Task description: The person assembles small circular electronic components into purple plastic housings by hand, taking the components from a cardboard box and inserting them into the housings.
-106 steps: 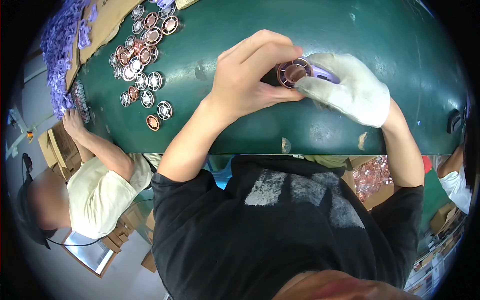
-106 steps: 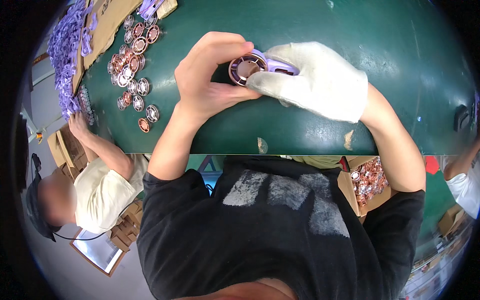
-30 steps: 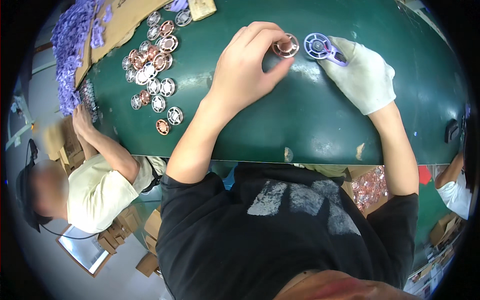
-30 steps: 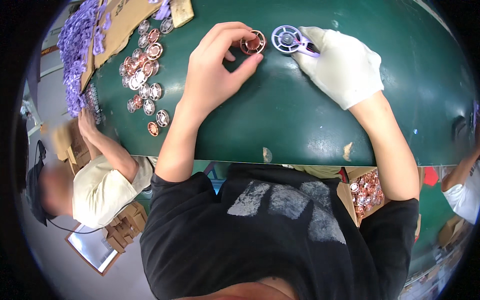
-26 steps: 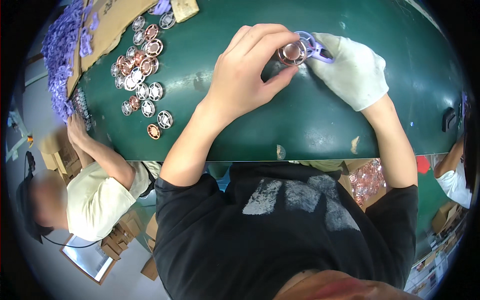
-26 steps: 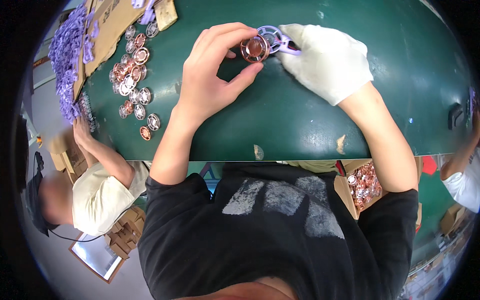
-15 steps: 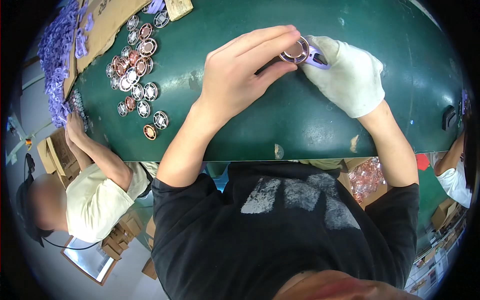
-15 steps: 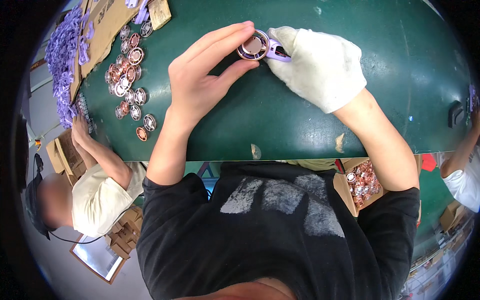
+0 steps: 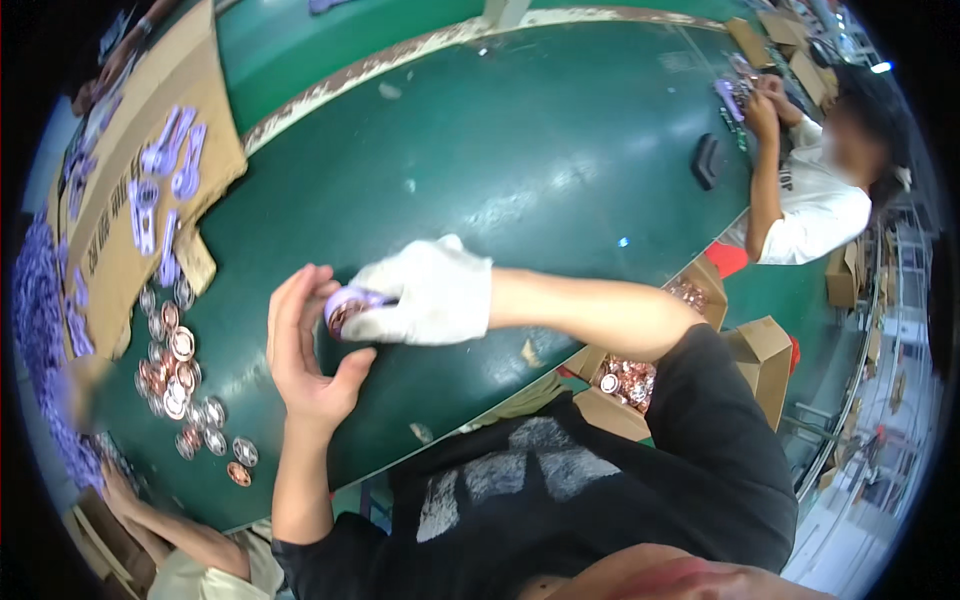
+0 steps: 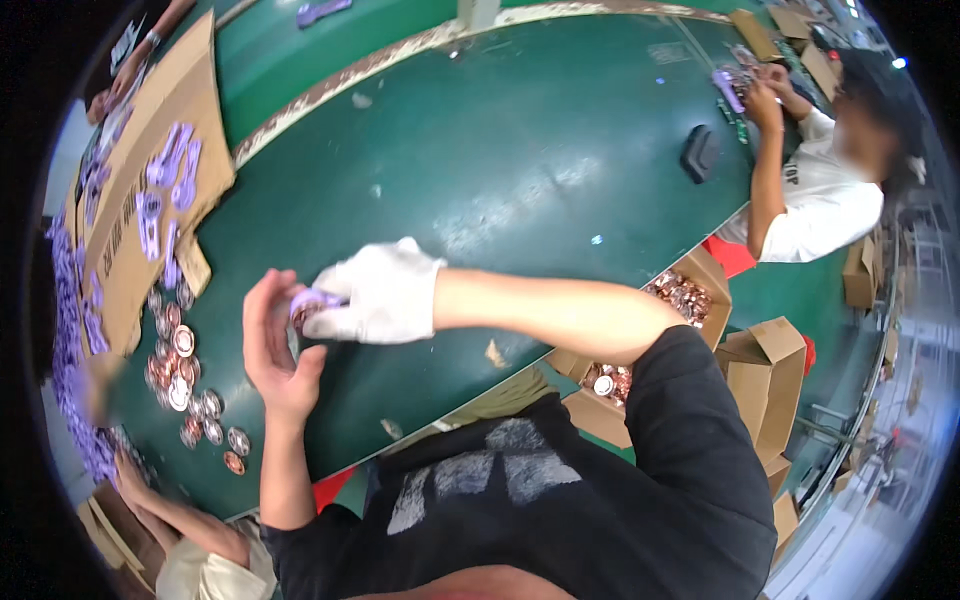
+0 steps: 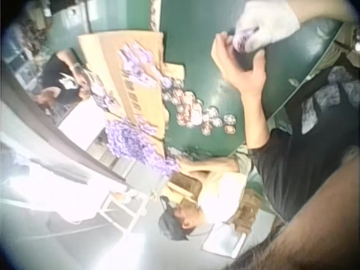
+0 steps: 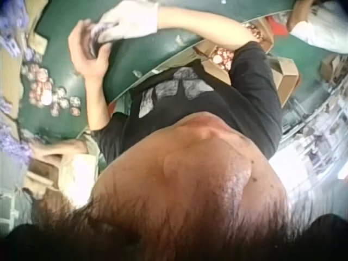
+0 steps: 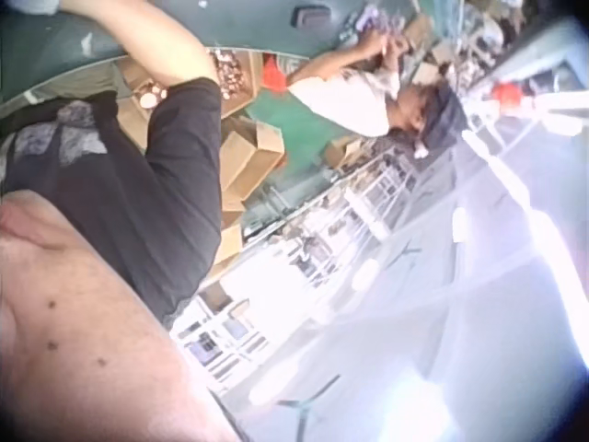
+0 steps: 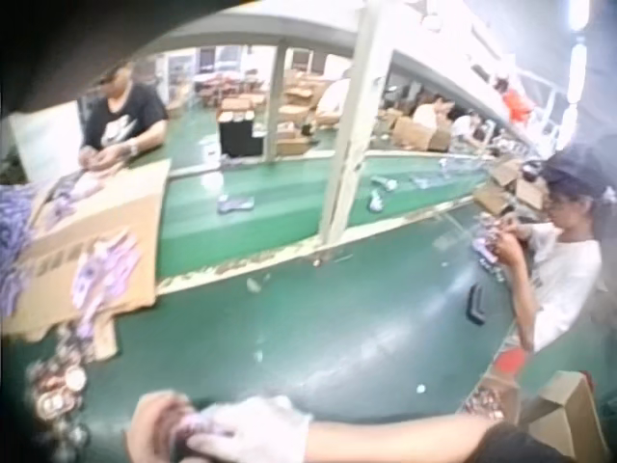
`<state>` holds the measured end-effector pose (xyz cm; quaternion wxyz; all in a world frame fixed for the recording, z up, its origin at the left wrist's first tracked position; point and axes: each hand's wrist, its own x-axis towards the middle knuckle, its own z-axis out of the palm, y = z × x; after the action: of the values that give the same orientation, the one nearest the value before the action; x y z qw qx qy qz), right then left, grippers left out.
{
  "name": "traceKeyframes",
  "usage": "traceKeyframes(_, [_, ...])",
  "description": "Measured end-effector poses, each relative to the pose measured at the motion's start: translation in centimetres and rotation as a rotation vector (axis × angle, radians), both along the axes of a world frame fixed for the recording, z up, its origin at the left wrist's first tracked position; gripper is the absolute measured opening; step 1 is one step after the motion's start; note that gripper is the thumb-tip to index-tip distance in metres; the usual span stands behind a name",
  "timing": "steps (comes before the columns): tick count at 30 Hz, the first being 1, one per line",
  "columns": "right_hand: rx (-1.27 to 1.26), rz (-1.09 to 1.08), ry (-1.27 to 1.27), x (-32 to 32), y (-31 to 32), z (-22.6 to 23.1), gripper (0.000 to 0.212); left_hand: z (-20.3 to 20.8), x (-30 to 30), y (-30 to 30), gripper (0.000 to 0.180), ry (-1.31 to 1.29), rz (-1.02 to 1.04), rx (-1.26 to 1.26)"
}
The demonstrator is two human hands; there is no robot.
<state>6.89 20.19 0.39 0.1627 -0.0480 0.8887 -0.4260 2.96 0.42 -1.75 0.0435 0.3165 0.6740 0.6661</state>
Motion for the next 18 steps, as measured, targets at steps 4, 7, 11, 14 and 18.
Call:
traceKeyframes(4, [0.067, -0.097, 0.485, 1.4, -1.3, -2.0, 0.035, 0.2, -0.7, -0.9, 0.021, -0.202, -0.176, -0.035])
traceKeyframes(7, [0.09, -0.136, 0.609, 1.2, -1.6, -2.4, 0.034, 0.6, -1.4, -0.7, 0.023, -0.236, -0.206, -0.011])
traceKeyframes(11, [0.089, -0.139, 0.332, 0.3, -1.2, -1.1, 0.038, 0.7, -2.6, 0.2, 0.026, -0.208, -0.153, -0.108])
traceKeyframes(14, [0.129, -0.072, 0.221, 0.6, -0.9, -0.5, 0.039, -0.9, -1.4, 0.3, 0.027, -0.335, -0.114, -0.023])
traceKeyframes(18, [0.095, -0.154, 0.315, 1.3, -1.9, -1.5, 0.034, -0.1, -1.1, 0.2, 0.027, -0.338, -0.119, -0.023])
